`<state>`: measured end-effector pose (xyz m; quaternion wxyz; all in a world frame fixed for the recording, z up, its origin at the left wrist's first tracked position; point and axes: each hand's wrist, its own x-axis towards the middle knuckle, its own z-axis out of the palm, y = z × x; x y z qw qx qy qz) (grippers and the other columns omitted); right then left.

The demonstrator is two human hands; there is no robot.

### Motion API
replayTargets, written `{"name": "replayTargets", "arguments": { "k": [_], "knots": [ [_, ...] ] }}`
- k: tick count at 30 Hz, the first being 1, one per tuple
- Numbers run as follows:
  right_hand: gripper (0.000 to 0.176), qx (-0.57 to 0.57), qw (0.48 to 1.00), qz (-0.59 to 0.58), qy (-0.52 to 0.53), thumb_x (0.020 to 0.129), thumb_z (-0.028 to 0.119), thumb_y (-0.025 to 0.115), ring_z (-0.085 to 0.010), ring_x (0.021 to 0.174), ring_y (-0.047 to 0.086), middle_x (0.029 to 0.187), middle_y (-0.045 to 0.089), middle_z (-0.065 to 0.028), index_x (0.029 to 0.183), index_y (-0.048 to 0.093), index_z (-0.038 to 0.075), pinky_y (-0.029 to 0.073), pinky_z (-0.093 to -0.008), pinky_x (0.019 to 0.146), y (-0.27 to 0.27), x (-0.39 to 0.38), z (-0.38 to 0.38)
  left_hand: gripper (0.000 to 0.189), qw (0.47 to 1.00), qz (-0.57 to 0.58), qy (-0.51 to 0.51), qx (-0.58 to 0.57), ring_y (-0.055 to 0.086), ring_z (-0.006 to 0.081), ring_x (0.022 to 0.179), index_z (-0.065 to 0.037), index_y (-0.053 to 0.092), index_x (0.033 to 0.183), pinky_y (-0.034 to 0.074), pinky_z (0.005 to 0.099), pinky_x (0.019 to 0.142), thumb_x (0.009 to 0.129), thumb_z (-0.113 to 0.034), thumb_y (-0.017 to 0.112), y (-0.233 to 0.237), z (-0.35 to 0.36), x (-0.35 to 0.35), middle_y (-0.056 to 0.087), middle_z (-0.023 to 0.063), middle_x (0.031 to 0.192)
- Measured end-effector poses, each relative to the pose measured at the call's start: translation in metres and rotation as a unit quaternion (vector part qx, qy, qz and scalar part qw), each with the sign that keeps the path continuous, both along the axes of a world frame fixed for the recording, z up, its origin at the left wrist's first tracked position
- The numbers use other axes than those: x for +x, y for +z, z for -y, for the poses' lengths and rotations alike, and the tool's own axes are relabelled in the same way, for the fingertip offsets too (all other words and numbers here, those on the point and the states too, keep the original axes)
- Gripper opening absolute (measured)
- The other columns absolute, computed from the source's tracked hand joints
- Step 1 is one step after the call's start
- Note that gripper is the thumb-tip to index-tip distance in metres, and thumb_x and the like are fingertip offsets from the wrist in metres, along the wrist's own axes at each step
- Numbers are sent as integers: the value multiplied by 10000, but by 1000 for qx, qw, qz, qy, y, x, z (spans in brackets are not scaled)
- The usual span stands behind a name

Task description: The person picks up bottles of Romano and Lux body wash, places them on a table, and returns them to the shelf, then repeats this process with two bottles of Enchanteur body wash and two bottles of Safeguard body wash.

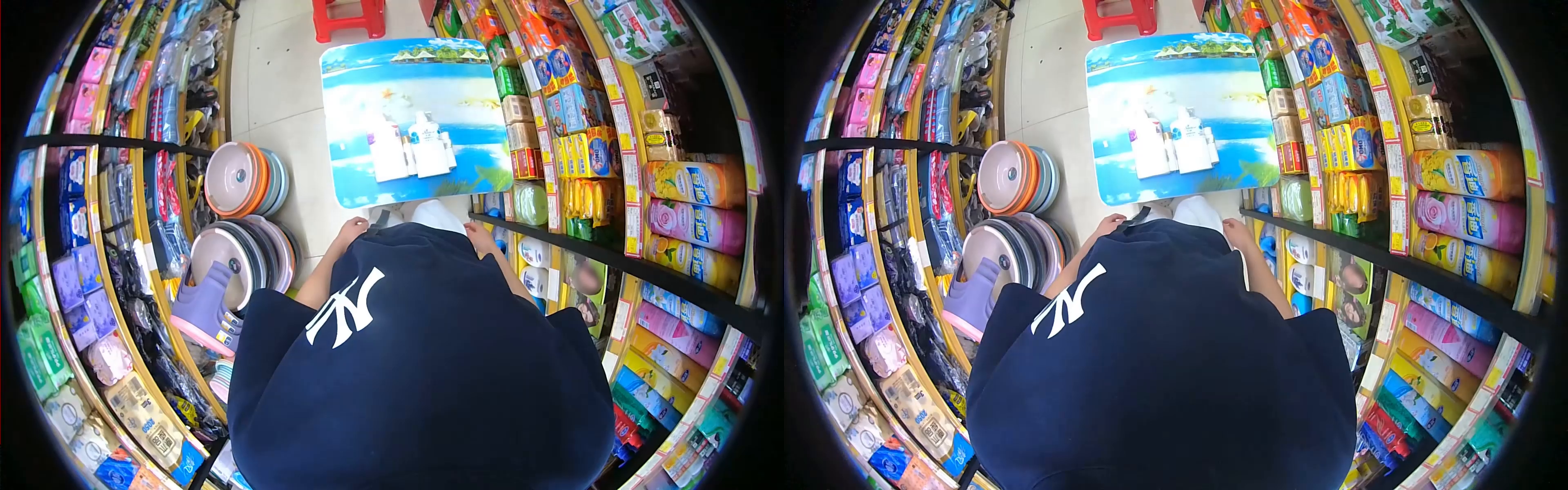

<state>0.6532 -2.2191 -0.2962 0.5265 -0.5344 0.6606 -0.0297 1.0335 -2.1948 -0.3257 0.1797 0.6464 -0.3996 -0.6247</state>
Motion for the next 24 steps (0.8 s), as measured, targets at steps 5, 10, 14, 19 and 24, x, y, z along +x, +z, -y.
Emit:
{"name": "replayTargets", "arguments": {
  "k": [5, 10, 14, 19, 24],
  "knots": [
    [326, 3, 1000, -11, 13, 795, 209, 427, -193, 893, 540, 946, 579, -111, 1031, 510, -1, 402, -266, 756, 1, 0, 2, 361, 999, 30, -28, -9, 554, 181, 724, -5, 554, 962, 436, 270, 649, 721, -272, 520, -7, 1, 2, 591, 131, 798],
    [315, 1, 1000, -9, 12, 781, 216, 429, -226, 885, 545, 929, 580, -134, 1005, 533, 20, 407, -290, 761, 0, 2, 6, 366, 998, 51, -39, -21, 560, 203, 747, -7, 557, 964, 435, 278, 672, 723, -279, 517, -16, -1, 6, 594, 142, 820],
    [318, -18, 999, -25, 26, 758, 234, 437, -273, 882, 545, 932, 572, -166, 988, 549, 46, 417, -323, 765, 2, 3, 7, 366, 999, 33, -26, -4, 561, 207, 761, -5, 557, 960, 435, 280, 686, 724, -283, 519, -17, -2, 7, 595, 143, 831],
    [308, -15, 998, -38, 40, 778, 206, 417, -239, 893, 547, 924, 584, -140, 985, 545, 17, 407, -289, 754, 8, 8, 10, 367, 999, 34, -28, -9, 561, 206, 759, -1, 554, 961, 434, 278, 686, 724, -279, 522, -10, -1, 7, 594, 143, 833],
    [315, -12, 999, -33, 41, 776, 207, 416, -243, 891, 549, 927, 583, -147, 994, 538, 15, 408, -289, 754, 7, 9, 11, 374, 999, 34, -24, 5, 561, 208, 763, 5, 549, 967, 433, 278, 688, 723, -277, 520, -11, -3, 8, 593, 146, 834]
  ]
}}
